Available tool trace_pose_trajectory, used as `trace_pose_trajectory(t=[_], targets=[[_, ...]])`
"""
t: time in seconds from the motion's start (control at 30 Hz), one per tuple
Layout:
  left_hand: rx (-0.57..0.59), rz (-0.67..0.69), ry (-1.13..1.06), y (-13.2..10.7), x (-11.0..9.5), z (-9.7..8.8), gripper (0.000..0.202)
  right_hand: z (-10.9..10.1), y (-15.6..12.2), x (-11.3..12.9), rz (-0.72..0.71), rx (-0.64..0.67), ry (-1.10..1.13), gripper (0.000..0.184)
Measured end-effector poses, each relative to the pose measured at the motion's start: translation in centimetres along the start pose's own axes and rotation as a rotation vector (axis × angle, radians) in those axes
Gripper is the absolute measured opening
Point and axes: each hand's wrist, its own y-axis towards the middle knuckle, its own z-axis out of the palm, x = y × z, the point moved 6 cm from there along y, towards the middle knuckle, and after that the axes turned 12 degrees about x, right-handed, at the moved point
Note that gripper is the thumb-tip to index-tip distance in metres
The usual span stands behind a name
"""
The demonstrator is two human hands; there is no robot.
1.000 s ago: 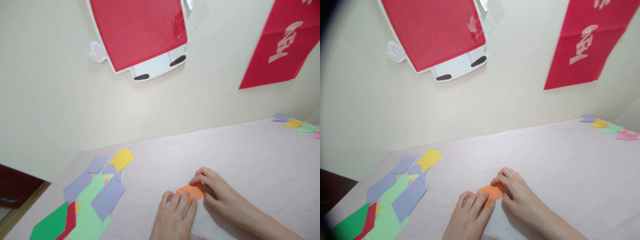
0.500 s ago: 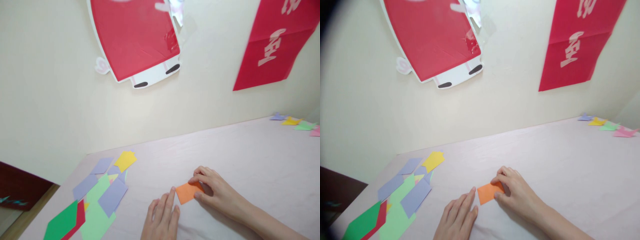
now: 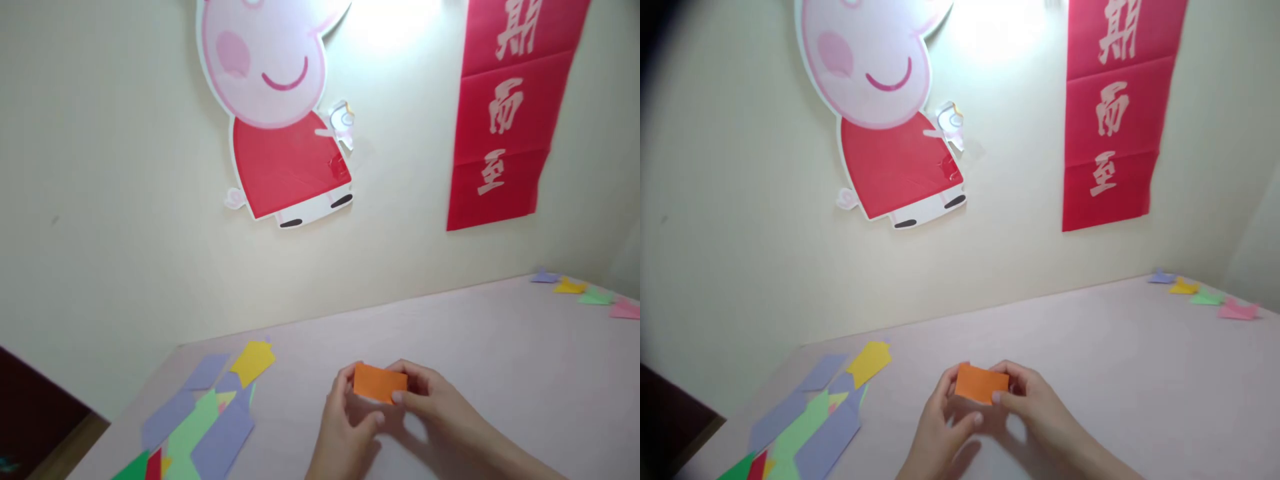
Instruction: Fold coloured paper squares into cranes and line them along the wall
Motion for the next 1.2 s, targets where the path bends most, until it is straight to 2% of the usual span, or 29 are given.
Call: trace_pose_trajectory(t=[0.03, 0.1, 0.2, 0.3, 0.4, 0.5, 0.6, 0.7, 0.8, 1.07, 1.2], targets=[[0.029, -0.068, -0.359, 1.1, 0.6, 0.1, 0.032, -0.4, 0.6, -0.1, -0.011, -0.011, 0.075, 0.022], [0.053, -0.137, -0.687, 2.7, 1.4, 0.2, 0.022, -1.2, 1.7, -0.2, -0.030, -0.035, 0.144, 0.028], [0.029, -0.185, -0.815, 3.6, 3.0, 0.0, 0.032, -1.8, 2.6, -0.1, -0.052, -0.082, 0.135, 0.034], [-0.001, -0.225, -0.940, 3.3, 4.2, 0.3, 0.033, -1.5, 2.6, -0.3, -0.045, -0.086, 0.090, 0.038], [-0.021, -0.250, -1.010, 2.8, 4.4, 0.5, 0.031, -0.9, 2.3, -0.6, -0.071, -0.052, 0.088, 0.034], [0.006, -0.265, -1.062, 2.6, 4.1, 0.8, 0.036, -0.8, 1.9, -1.2, -0.098, -0.063, 0.126, 0.029], [0.013, -0.263, -1.095, 2.4, 3.8, 0.9, 0.045, -1.0, 1.5, -1.5, -0.104, -0.091, 0.026, 0.037], [-0.012, -0.231, -1.100, 2.3, 3.7, 0.6, 0.049, -1.1, 1.1, -0.8, -0.151, -0.131, -0.183, 0.024], [-0.022, -0.217, -1.088, 2.4, 3.7, 0.4, 0.047, -0.8, 1.1, 0.1, -0.190, -0.118, -0.304, 0.011], [-0.031, -0.245, -1.097, 2.3, 3.9, 0.6, 0.052, -0.4, 1.3, 1.3, -0.276, -0.088, -0.427, 0.012], [0.042, -0.218, -1.112, 2.4, 3.2, 0.9, 0.064, -0.6, 1.2, 1.3, -0.297, -0.112, -0.431, 0.012]])
